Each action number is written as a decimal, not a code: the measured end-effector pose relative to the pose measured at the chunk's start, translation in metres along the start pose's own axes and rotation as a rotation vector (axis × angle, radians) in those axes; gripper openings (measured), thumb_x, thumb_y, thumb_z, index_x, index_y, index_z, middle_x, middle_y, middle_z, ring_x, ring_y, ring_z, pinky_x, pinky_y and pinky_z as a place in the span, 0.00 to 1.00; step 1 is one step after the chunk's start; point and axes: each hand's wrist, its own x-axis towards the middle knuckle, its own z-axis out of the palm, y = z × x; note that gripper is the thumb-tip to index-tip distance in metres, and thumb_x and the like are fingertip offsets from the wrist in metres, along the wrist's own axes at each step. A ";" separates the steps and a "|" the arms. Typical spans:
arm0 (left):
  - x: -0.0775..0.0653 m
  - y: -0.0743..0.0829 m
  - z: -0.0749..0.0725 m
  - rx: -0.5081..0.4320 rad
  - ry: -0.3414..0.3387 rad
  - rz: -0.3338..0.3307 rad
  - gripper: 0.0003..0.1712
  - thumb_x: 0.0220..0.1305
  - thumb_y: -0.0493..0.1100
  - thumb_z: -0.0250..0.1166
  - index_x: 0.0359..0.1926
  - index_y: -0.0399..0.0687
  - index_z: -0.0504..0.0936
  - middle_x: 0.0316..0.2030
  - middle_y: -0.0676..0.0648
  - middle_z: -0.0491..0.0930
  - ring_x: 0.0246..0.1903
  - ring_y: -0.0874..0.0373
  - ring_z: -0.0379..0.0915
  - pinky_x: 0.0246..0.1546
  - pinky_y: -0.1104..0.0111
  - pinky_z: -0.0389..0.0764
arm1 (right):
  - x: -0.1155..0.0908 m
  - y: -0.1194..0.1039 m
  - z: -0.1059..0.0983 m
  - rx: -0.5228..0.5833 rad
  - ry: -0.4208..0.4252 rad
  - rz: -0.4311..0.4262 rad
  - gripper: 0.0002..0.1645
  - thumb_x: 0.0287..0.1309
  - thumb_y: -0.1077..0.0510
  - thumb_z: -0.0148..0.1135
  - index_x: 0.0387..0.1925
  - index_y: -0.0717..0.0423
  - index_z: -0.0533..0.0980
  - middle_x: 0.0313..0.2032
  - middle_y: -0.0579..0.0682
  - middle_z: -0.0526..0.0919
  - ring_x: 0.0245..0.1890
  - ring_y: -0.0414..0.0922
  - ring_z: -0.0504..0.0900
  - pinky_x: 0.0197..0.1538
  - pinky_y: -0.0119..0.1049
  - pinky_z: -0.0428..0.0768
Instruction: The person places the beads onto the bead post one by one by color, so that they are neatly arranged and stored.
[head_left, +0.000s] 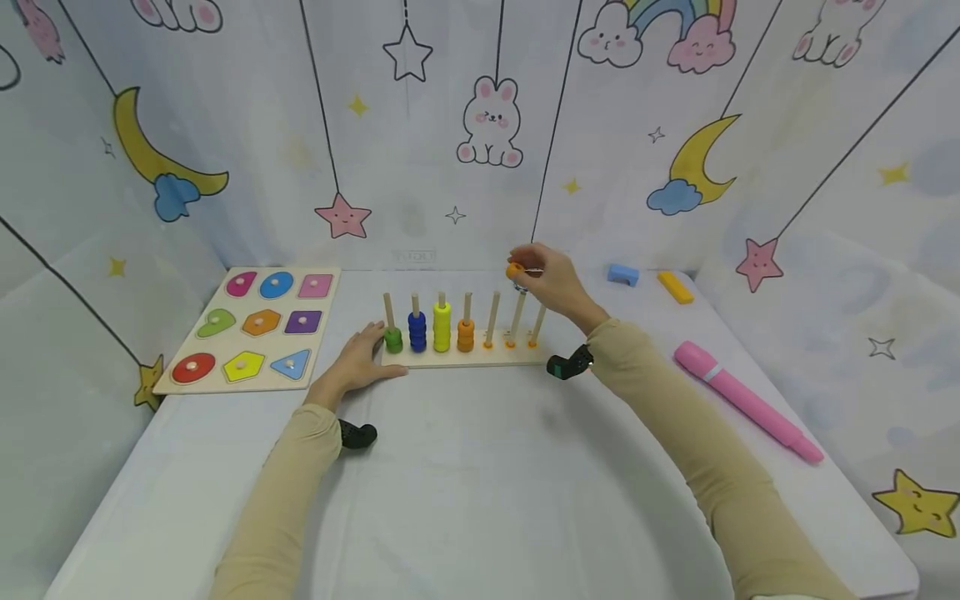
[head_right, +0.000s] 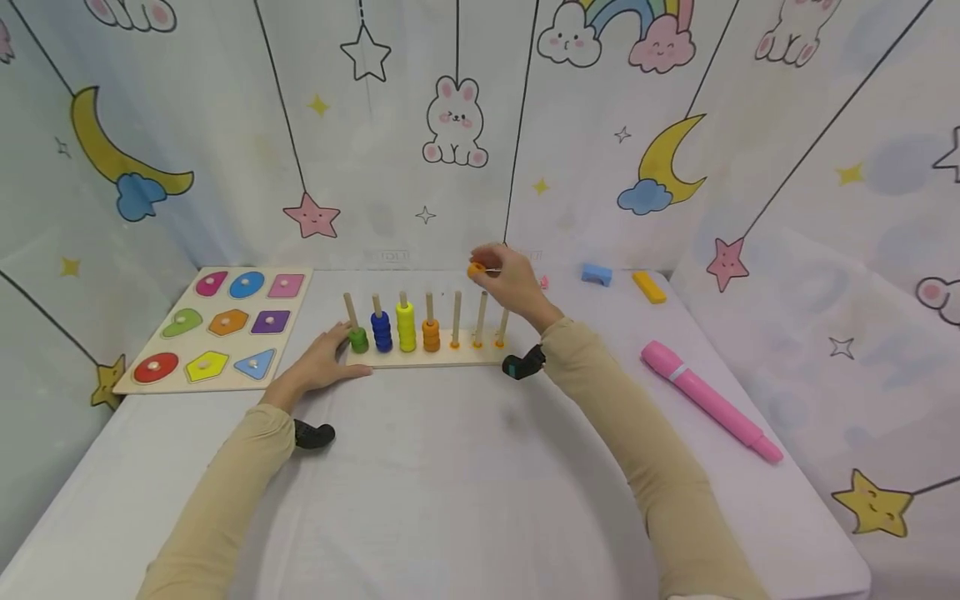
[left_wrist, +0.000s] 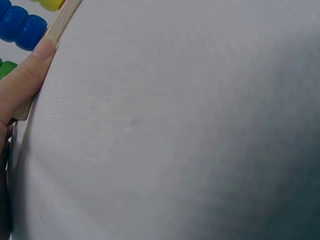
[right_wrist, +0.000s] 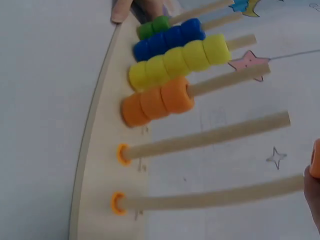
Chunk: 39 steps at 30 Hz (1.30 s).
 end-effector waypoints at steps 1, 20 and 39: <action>0.000 0.000 0.000 0.000 0.001 0.001 0.58 0.52 0.62 0.69 0.72 0.38 0.50 0.72 0.36 0.44 0.71 0.40 0.32 0.69 0.49 0.35 | 0.002 -0.005 0.006 0.002 -0.019 -0.012 0.20 0.58 0.65 0.63 0.52 0.64 0.73 0.48 0.58 0.80 0.49 0.49 0.79 0.50 0.33 0.80; 0.002 0.000 0.000 -0.020 0.008 0.005 0.59 0.50 0.63 0.70 0.72 0.40 0.50 0.72 0.37 0.44 0.70 0.39 0.32 0.69 0.46 0.37 | 0.010 -0.030 0.053 -0.014 -0.179 -0.079 0.18 0.56 0.68 0.62 0.50 0.64 0.74 0.45 0.54 0.81 0.46 0.45 0.80 0.50 0.28 0.79; 0.002 0.001 -0.001 -0.020 -0.001 -0.006 0.58 0.51 0.62 0.70 0.72 0.39 0.51 0.72 0.37 0.43 0.70 0.38 0.31 0.69 0.45 0.37 | -0.012 -0.006 -0.004 0.112 -0.036 0.005 0.19 0.57 0.68 0.62 0.52 0.66 0.74 0.46 0.60 0.80 0.49 0.53 0.79 0.52 0.33 0.79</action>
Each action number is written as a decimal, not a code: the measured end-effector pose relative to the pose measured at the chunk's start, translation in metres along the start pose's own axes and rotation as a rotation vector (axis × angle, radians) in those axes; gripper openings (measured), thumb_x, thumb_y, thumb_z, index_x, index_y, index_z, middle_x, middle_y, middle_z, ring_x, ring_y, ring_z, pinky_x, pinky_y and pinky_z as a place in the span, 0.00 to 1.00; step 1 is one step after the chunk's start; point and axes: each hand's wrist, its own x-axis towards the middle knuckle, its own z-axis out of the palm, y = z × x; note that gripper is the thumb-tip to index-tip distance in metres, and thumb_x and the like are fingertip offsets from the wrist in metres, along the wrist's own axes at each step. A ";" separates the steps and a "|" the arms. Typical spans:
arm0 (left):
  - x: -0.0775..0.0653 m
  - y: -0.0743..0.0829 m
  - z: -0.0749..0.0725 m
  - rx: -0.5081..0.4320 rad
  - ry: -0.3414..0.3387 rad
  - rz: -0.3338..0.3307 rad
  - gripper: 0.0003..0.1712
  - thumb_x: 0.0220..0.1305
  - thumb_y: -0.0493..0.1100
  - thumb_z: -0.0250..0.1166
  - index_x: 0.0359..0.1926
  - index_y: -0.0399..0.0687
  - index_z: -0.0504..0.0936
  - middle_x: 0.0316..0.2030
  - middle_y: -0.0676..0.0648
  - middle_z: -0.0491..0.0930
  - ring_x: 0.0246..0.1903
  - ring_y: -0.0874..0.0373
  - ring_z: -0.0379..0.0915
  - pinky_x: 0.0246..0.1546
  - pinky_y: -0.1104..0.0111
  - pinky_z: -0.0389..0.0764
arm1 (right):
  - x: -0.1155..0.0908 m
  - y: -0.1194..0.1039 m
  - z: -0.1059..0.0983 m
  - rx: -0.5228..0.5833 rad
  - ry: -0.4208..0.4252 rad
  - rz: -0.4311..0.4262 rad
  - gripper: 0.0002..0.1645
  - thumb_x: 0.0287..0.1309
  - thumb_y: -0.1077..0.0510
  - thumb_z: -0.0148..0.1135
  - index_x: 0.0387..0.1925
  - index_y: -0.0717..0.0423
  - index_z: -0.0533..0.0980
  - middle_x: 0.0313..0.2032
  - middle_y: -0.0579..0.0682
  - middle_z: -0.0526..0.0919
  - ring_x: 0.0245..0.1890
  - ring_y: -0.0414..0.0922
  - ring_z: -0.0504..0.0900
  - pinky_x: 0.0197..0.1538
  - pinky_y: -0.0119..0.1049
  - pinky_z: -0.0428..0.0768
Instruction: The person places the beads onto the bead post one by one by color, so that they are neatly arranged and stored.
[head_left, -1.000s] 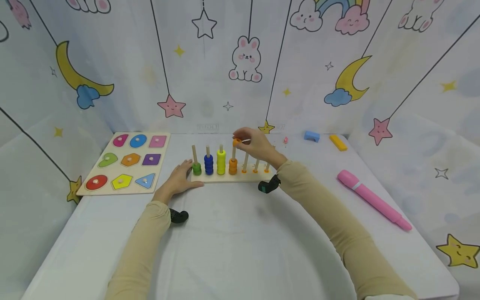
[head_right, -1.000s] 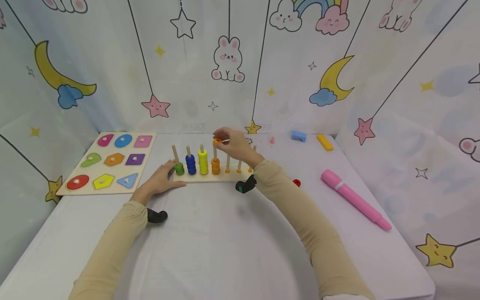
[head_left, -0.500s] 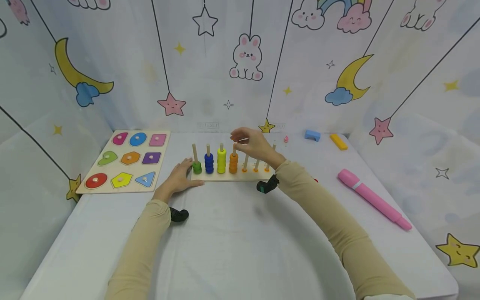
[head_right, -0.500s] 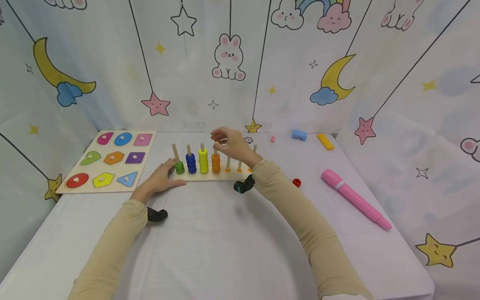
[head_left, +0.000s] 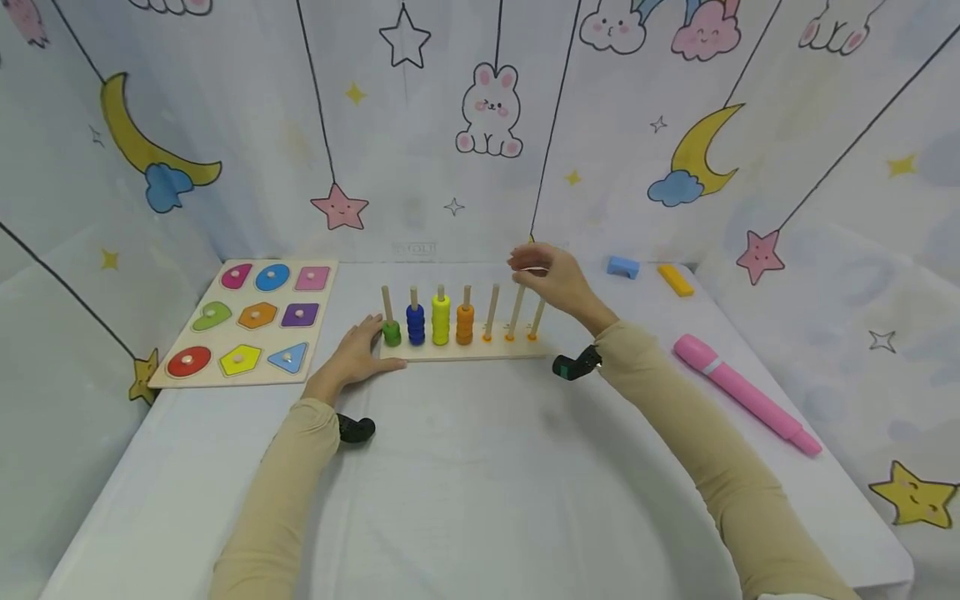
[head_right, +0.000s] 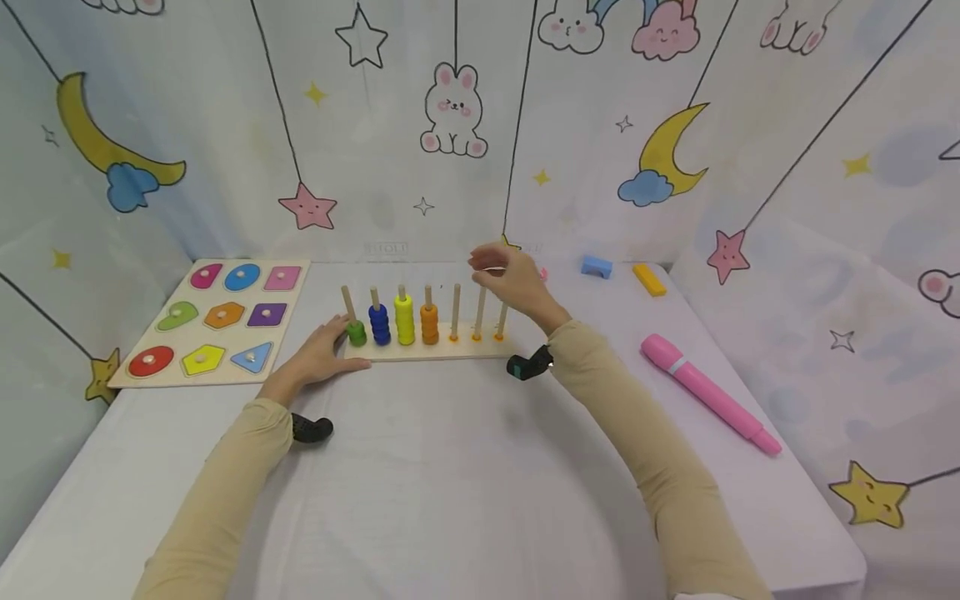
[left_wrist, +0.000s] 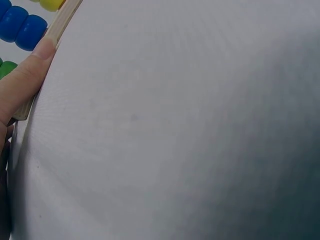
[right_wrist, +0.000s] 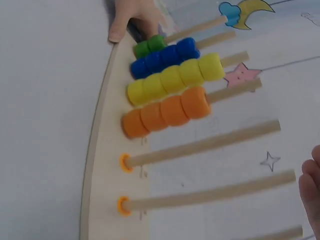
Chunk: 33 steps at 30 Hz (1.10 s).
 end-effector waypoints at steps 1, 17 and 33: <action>0.000 0.000 -0.001 -0.001 0.001 0.000 0.58 0.51 0.62 0.70 0.72 0.40 0.51 0.72 0.37 0.43 0.70 0.38 0.32 0.68 0.45 0.37 | -0.005 0.000 -0.008 0.001 0.019 0.007 0.19 0.57 0.69 0.61 0.51 0.67 0.74 0.47 0.62 0.80 0.49 0.54 0.79 0.52 0.34 0.79; -0.001 -0.001 -0.002 0.014 -0.001 0.000 0.58 0.51 0.64 0.68 0.73 0.40 0.50 0.72 0.36 0.43 0.70 0.38 0.32 0.69 0.46 0.37 | -0.114 0.059 -0.077 -0.146 -0.048 0.287 0.20 0.62 0.66 0.58 0.55 0.70 0.70 0.50 0.67 0.77 0.51 0.59 0.76 0.51 0.26 0.77; -0.001 0.001 -0.001 0.018 0.000 0.008 0.58 0.51 0.64 0.69 0.73 0.41 0.51 0.72 0.36 0.43 0.71 0.39 0.32 0.69 0.47 0.36 | -0.161 0.105 -0.089 -0.135 -0.136 0.387 0.23 0.61 0.63 0.59 0.57 0.66 0.70 0.52 0.63 0.77 0.53 0.58 0.75 0.48 0.21 0.74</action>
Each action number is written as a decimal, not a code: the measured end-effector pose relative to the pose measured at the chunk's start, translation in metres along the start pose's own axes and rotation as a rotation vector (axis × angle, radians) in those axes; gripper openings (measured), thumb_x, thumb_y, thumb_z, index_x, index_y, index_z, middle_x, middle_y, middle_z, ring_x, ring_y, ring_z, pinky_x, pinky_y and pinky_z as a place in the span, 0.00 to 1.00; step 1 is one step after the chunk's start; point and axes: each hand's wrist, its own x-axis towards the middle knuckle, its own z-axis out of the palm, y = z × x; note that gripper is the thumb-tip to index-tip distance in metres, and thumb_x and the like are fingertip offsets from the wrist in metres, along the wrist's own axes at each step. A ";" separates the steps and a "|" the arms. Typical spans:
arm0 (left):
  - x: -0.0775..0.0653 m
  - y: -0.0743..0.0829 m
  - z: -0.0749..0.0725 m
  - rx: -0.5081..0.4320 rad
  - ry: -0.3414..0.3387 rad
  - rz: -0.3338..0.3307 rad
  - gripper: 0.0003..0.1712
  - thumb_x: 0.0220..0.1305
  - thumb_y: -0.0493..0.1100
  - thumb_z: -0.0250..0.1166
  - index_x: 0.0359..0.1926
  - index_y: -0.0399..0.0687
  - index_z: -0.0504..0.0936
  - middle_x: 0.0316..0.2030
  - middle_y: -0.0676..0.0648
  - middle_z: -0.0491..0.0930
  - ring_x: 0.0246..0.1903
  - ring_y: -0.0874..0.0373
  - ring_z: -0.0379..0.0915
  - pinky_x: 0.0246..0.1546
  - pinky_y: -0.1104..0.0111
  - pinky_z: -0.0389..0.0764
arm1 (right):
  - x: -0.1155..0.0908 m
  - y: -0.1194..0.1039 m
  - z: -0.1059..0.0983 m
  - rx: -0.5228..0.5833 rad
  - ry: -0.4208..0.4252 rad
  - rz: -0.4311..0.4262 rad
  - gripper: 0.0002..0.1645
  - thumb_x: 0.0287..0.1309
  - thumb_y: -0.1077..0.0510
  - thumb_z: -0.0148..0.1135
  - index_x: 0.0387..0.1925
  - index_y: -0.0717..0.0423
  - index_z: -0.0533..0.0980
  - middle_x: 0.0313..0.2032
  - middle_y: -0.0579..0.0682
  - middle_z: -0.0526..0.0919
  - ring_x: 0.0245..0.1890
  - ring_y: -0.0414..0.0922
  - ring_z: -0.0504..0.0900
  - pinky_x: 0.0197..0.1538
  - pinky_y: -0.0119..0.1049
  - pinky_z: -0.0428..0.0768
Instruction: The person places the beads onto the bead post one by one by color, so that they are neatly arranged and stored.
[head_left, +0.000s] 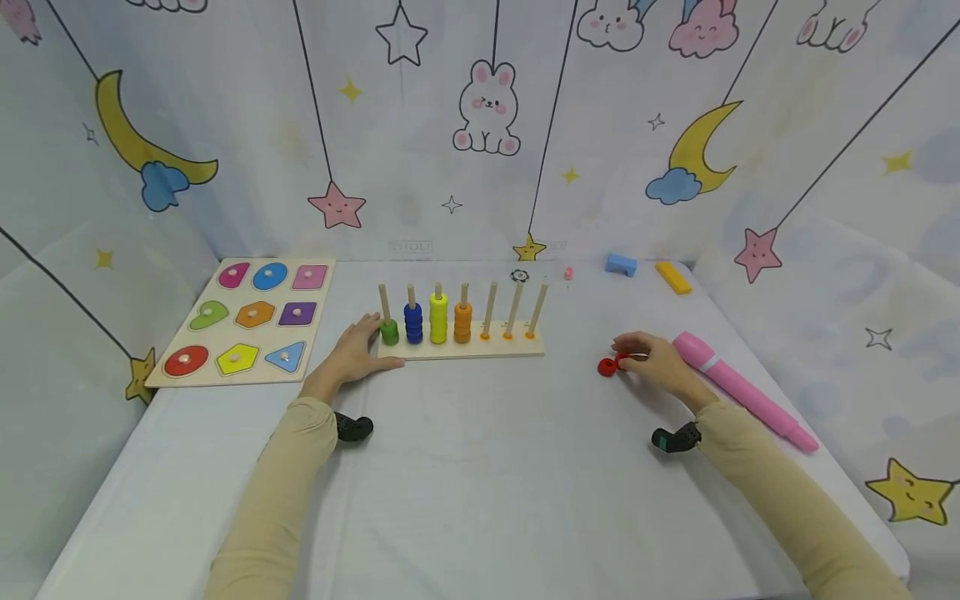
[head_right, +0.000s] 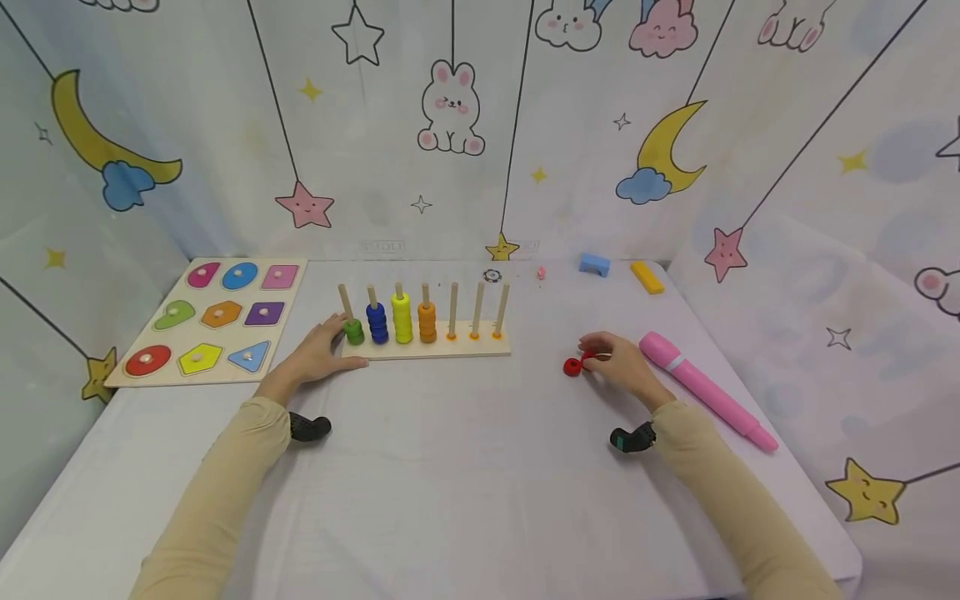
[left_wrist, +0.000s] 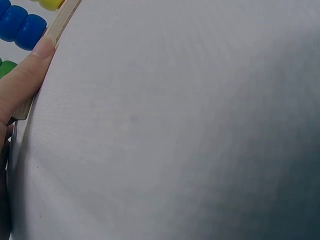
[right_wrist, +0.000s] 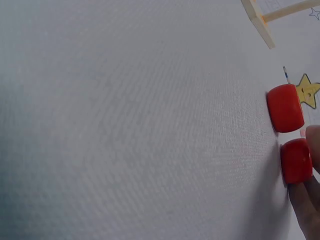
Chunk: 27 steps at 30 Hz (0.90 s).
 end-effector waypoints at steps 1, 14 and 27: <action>0.000 0.000 0.000 0.000 0.000 0.001 0.59 0.51 0.64 0.69 0.72 0.41 0.51 0.72 0.36 0.43 0.71 0.39 0.32 0.69 0.47 0.36 | -0.002 -0.004 0.000 -0.001 -0.004 0.006 0.23 0.61 0.64 0.59 0.57 0.67 0.69 0.52 0.64 0.77 0.54 0.59 0.74 0.48 0.21 0.74; 0.001 -0.001 0.001 -0.014 0.002 -0.007 0.58 0.51 0.63 0.69 0.72 0.41 0.51 0.72 0.36 0.43 0.70 0.36 0.32 0.68 0.44 0.39 | 0.003 0.019 0.004 -0.049 0.033 0.008 0.23 0.60 0.65 0.60 0.57 0.65 0.70 0.51 0.61 0.78 0.53 0.58 0.75 0.56 0.49 0.75; 0.001 0.000 -0.001 -0.017 -0.005 -0.001 0.58 0.51 0.62 0.70 0.72 0.39 0.51 0.72 0.36 0.43 0.70 0.37 0.32 0.68 0.45 0.38 | 0.063 -0.049 -0.003 -0.056 0.207 -0.077 0.23 0.61 0.59 0.61 0.57 0.61 0.71 0.50 0.58 0.79 0.49 0.52 0.79 0.54 0.46 0.78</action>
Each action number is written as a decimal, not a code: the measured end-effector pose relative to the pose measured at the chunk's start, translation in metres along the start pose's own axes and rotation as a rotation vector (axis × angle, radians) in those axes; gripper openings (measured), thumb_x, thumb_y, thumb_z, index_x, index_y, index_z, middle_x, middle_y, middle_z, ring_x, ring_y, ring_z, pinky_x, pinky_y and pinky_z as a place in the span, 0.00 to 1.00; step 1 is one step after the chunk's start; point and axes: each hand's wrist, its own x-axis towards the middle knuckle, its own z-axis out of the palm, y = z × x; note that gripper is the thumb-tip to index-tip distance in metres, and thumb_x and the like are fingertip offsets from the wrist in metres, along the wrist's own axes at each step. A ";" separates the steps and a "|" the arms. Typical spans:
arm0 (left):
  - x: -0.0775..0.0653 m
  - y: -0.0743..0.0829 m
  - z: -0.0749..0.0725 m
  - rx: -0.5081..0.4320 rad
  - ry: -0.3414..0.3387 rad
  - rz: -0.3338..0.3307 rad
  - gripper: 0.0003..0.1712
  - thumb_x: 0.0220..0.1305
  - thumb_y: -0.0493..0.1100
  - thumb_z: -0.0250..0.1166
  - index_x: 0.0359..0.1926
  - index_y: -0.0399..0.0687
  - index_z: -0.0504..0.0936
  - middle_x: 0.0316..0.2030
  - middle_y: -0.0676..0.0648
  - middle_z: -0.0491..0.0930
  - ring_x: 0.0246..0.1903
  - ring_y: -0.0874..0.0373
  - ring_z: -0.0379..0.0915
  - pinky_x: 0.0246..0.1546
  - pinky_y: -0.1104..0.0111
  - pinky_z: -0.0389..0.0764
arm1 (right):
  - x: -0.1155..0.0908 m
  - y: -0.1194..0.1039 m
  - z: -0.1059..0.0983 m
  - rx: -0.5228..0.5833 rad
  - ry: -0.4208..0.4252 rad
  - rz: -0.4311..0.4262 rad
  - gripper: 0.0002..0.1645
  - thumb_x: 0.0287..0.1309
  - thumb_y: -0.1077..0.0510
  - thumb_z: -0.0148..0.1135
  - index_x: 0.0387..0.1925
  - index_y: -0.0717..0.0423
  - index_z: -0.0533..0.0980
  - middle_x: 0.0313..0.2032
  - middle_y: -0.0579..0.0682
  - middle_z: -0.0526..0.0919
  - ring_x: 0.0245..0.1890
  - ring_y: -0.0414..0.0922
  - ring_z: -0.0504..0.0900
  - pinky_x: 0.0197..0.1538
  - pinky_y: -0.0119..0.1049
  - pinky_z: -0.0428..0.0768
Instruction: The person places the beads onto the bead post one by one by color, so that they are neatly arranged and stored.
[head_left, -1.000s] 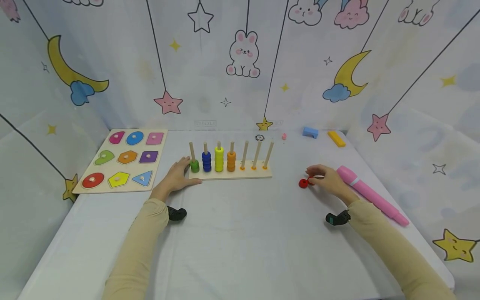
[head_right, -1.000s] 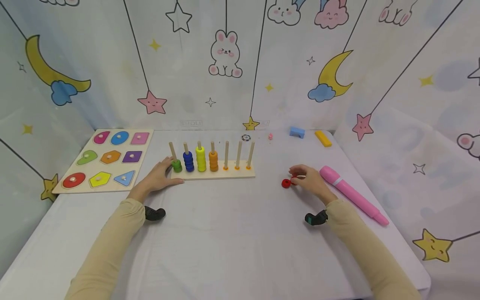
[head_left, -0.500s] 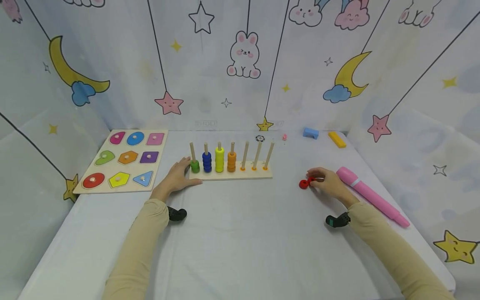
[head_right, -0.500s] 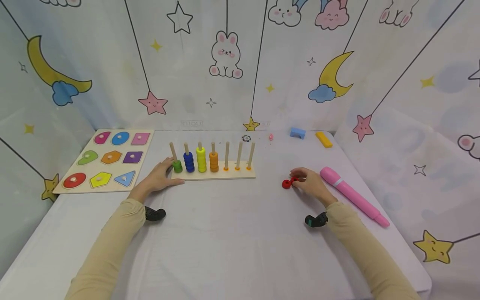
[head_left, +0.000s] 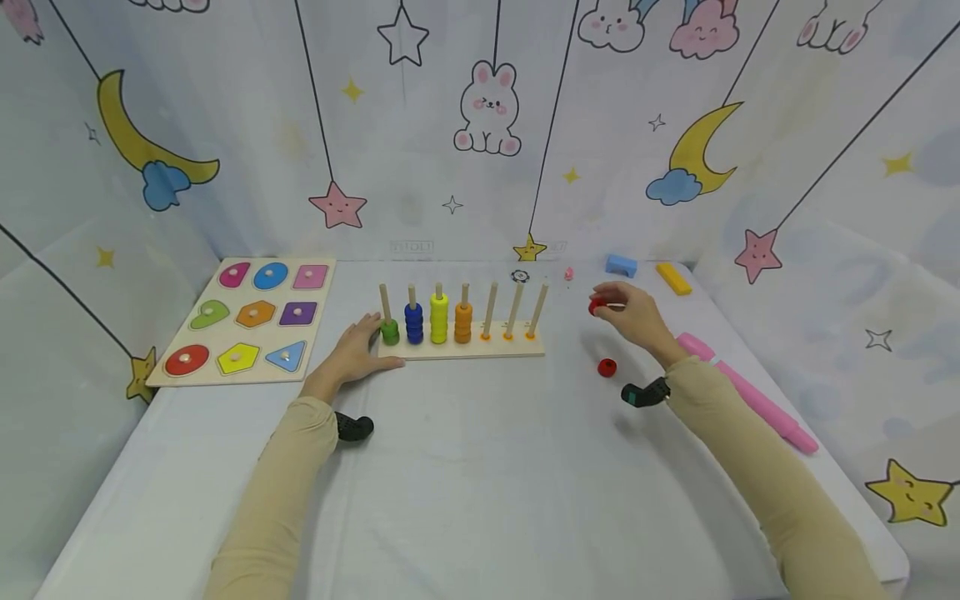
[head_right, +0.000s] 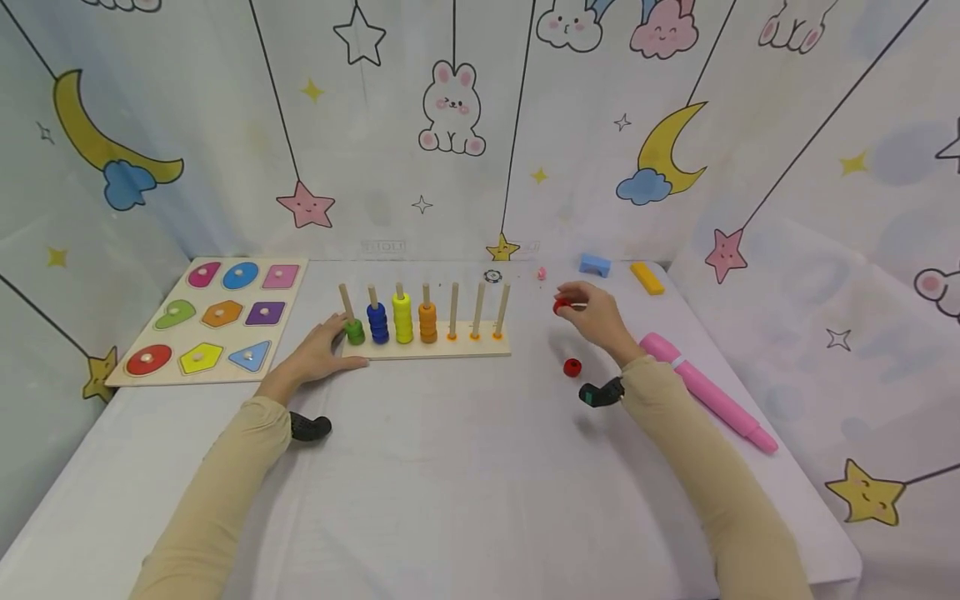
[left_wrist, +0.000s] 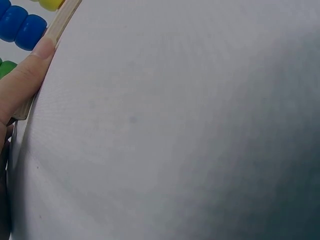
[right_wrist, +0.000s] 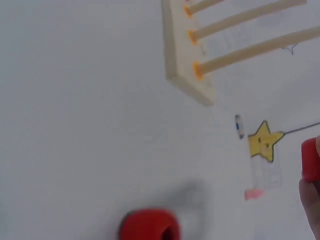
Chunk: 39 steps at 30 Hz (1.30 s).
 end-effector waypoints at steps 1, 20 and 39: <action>0.000 0.000 0.000 -0.001 -0.001 -0.002 0.59 0.51 0.63 0.70 0.72 0.39 0.51 0.72 0.36 0.43 0.70 0.37 0.32 0.68 0.44 0.38 | 0.006 -0.009 0.002 0.016 0.014 -0.014 0.23 0.61 0.60 0.61 0.56 0.61 0.71 0.50 0.57 0.80 0.48 0.52 0.79 0.53 0.45 0.78; 0.002 -0.001 0.002 -0.021 0.005 -0.011 0.60 0.49 0.63 0.70 0.72 0.40 0.51 0.73 0.38 0.43 0.71 0.39 0.31 0.69 0.46 0.38 | 0.062 -0.122 0.067 0.122 -0.055 -0.298 0.18 0.59 0.65 0.61 0.52 0.62 0.74 0.46 0.54 0.82 0.45 0.46 0.81 0.51 0.33 0.79; 0.001 -0.001 0.002 -0.012 0.002 -0.002 0.58 0.51 0.62 0.70 0.72 0.40 0.50 0.72 0.38 0.43 0.70 0.38 0.31 0.69 0.45 0.38 | 0.060 -0.125 0.080 0.024 -0.105 -0.350 0.17 0.58 0.64 0.62 0.50 0.62 0.75 0.45 0.54 0.82 0.46 0.48 0.80 0.51 0.32 0.79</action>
